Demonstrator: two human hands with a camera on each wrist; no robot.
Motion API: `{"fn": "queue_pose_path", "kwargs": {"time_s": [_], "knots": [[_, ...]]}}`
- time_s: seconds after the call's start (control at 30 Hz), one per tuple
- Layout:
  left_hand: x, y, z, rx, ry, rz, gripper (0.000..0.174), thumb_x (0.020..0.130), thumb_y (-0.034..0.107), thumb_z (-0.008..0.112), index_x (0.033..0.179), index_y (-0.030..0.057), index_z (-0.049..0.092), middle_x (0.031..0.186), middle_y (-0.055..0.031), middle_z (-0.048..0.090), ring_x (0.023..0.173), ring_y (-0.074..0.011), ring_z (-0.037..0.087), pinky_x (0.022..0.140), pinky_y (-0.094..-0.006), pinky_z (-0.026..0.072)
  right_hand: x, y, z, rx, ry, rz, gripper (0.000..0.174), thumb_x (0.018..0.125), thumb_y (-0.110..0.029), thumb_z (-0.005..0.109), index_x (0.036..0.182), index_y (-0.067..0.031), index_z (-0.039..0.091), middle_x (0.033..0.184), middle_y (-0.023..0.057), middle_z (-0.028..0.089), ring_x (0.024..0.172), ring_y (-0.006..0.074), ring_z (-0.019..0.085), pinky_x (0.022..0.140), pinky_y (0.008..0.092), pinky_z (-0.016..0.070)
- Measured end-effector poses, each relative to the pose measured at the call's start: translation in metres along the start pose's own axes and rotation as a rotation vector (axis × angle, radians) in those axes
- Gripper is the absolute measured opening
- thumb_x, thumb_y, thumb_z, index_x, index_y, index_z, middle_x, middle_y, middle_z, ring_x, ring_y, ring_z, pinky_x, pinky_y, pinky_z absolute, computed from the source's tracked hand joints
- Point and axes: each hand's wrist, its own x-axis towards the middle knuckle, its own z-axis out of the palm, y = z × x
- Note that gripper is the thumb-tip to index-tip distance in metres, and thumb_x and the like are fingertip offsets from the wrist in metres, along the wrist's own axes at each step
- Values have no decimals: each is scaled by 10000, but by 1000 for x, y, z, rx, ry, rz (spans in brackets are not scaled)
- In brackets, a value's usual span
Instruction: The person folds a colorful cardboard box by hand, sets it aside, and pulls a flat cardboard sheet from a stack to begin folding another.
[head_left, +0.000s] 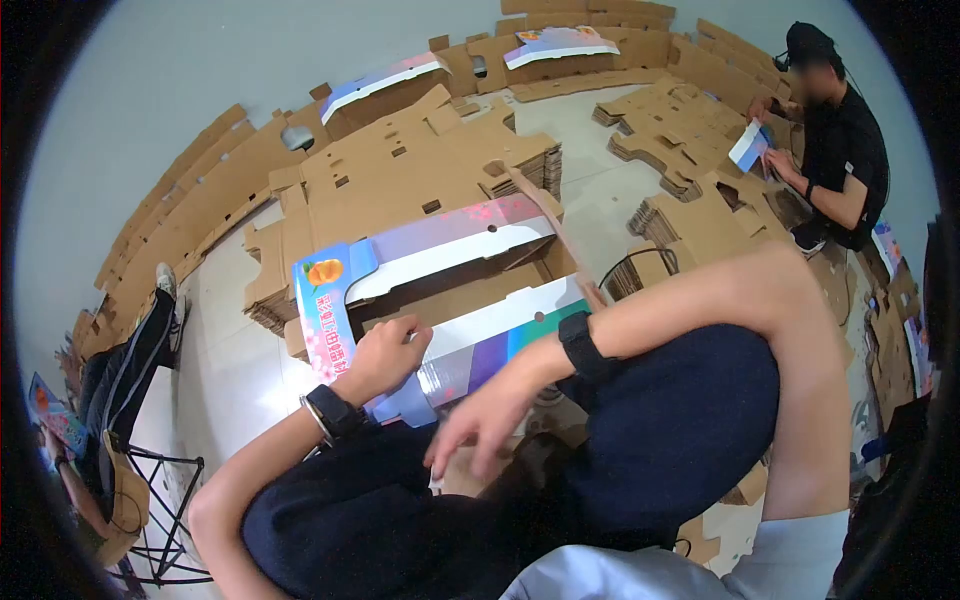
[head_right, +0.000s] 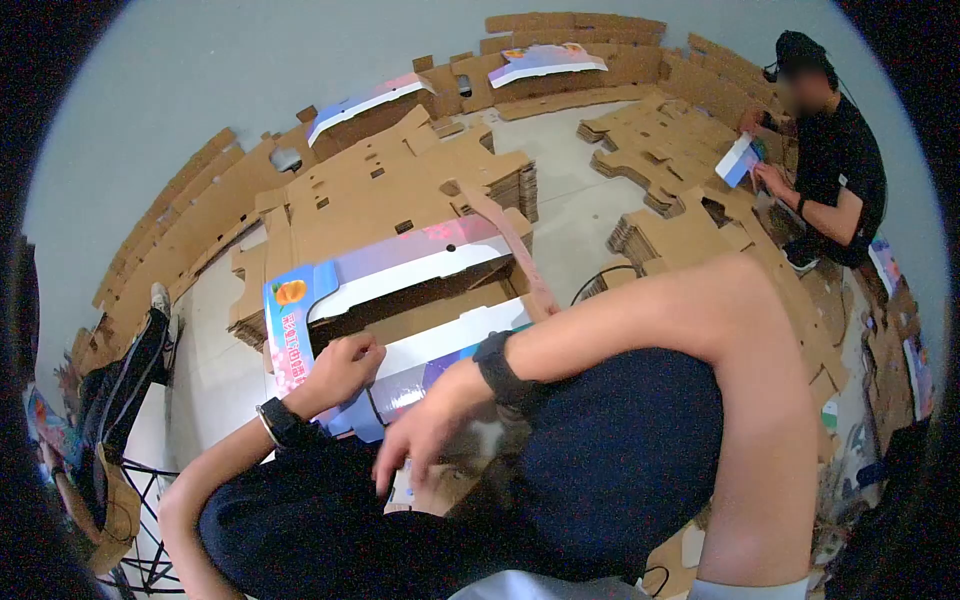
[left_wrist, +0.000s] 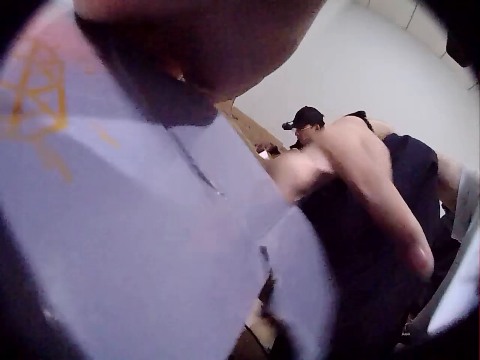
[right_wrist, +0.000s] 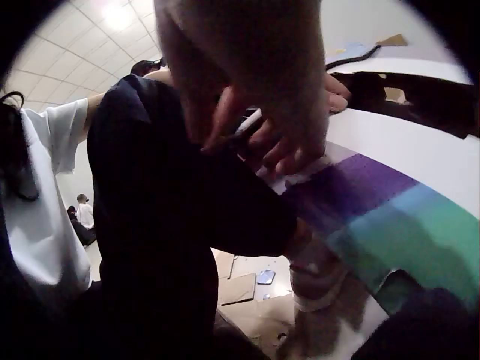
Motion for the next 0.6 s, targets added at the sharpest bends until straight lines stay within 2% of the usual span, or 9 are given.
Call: {"fn": "queue_pose_path", "kwargs": {"time_s": [0.03, 0.07, 0.13, 0.2, 0.23, 0.3, 0.43, 0.5, 0.6], "knots": [[1, 1, -1, 7, -21, -24, 308, 875, 288, 550, 821, -7, 619, 670, -212, 598, 659, -377, 601, 626, -447, 470, -1, -2, -6, 2, 2, -2, 348, 884, -222, 600, 1209, -98, 614, 1362, 178, 463, 1234, 268, 450, 1042, 391, 328], [1, -9, 3, 17, -42, -50, 322, 850, 322, 563, 862, 13, 652, 722, -229, 629, 733, -415, 615, 681, -486, 486, -5, -5, -17, -66, 146, 122, 289, 847, -210, 611, 1096, -69, 654, 1215, 154, 564, 1124, 265, 524, 997, 383, 363], [-1, -11, 4, 65, 0, 36, 326, 840, 328, 576, 861, 12, 652, 730, -234, 629, 734, -420, 613, 683, -489, 488, -8, -22, -28, -138, 288, 237, 246, 810, -198, 622, 984, -39, 694, 1067, 131, 666, 1014, 262, 599, 952, 375, 399], [-4, -8, 4, 137, 32, 119, 363, 795, 372, 642, 851, 13, 658, 712, -228, 627, 708, -411, 615, 665, -478, 497, -19, -31, -29, -705, 544, 371, 178, 779, -180, 602, 853, -39, 682, 812, 106, 678, 879, 258, 632, 898, 394, 422], [-3, -4, 2, 135, 36, 122, 363, 795, 372, 642, 851, 13, 658, 712, -228, 627, 708, -411, 615, 665, -478, 497, -26, -27, -32, -710, 544, 375, 178, 779, -180, 602, 853, -39, 682, 812, 106, 678, 879, 258, 632, 898, 394, 422], [-7, 15, -8, 249, -36, 95, 405, 764, 412, 686, 828, 13, 659, 658, -197, 616, 677, -384, 621, 642, -454, 501, -41, -20, -36, -1313, 614, 295, 174, 750, -177, 603, 831, -32, 654, 803, 109, 632, 893, 255, 608, 839, 391, 434], [-11, 16, -10, 323, -69, 124, 439, 777, 448, 684, 777, 11, 647, 620, -171, 605, 649, -361, 621, 609, -448, 491, -71, -21, -45, -1525, 660, 438, 284, 738, -178, 618, 960, -2, 612, 906, 117, 601, 925, 250, 580, 814, 379, 433], [-13, 15, -7, 330, -20, 188, 438, 796, 447, 666, 753, 12, 636, 616, -175, 602, 641, -356, 621, 595, -443, 488, -74, -25, -51, -1618, 922, 382, 419, 737, -179, 628, 1090, 30, 539, 1060, 135, 559, 980, 267, 555, 832, 391, 424], [-15, 24, -7, 391, 30, 318, 443, 832, 443, 628, 734, 12, 600, 607, -182, 593, 626, -349, 620, 570, -435, 484, -71, -44, -65, -1553, 1038, 345, 531, 770, -183, 625, 1238, 2, 454, 1219, 173, 488, 1129, 307, 489, 936, 420, 382]]}}
